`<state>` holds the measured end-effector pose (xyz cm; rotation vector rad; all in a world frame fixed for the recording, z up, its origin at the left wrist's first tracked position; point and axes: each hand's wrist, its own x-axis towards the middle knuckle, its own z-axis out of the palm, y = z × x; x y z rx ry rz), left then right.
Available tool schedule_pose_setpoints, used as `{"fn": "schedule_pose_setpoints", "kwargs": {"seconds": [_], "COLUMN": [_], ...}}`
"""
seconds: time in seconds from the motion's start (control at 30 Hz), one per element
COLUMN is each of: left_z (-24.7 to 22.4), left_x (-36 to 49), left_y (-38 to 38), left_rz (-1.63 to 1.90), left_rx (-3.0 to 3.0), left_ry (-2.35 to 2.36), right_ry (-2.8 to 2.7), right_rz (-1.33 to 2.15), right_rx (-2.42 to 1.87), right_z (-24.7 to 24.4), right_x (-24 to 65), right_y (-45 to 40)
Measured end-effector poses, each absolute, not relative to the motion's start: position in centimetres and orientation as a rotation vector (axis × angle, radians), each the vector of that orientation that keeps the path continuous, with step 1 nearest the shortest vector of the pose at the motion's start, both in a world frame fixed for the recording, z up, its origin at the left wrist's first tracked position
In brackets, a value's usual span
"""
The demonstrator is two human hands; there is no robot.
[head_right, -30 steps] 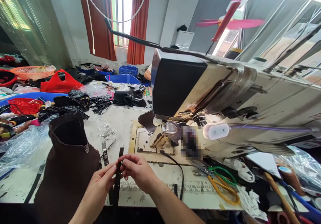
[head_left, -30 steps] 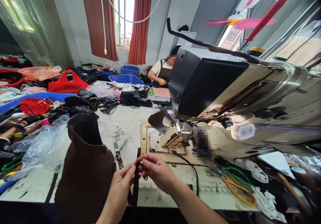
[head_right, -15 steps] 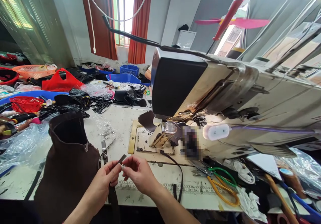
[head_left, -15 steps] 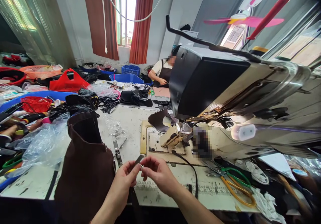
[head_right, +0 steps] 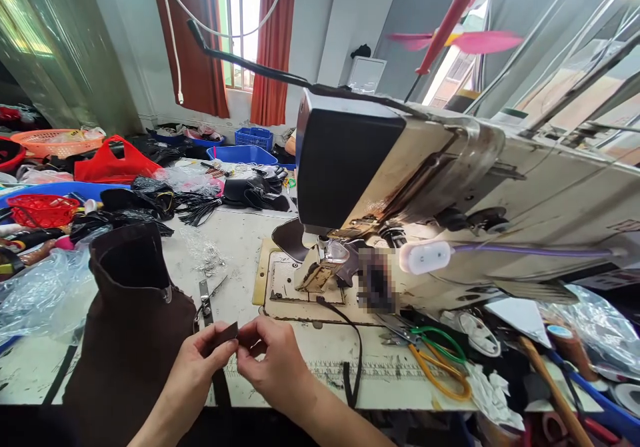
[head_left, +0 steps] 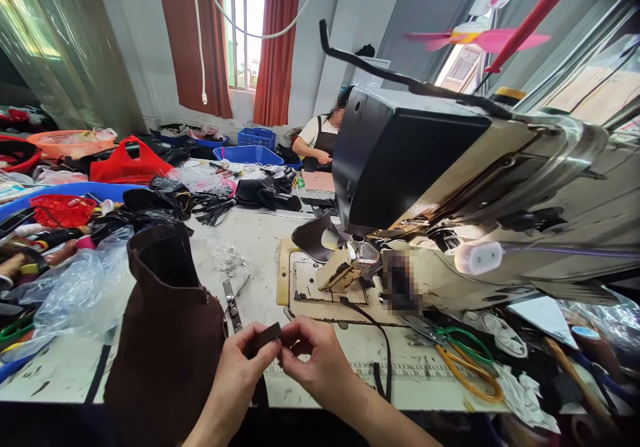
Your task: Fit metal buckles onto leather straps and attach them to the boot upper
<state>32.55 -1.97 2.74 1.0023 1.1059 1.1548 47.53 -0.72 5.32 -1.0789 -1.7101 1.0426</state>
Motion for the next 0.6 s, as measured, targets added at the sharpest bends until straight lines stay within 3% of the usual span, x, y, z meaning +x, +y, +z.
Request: {"fn": "schedule_pose_setpoints", "kwargs": {"seconds": [0.4, 0.6], "left_z": [3.5, 3.1], "left_x": [32.9, 33.2], "left_y": [-2.2, -1.9], "left_rz": [1.19, 1.345], "left_rx": [0.93, 0.427], "left_ry": [0.966, 0.957], "right_ry": [-1.44, -1.083], "right_rz": [1.319, 1.558], "right_rx": [-0.818, -0.86], "right_z": [3.8, 3.0], "right_x": [48.1, 48.6], "right_y": [-0.7, 0.6]}}
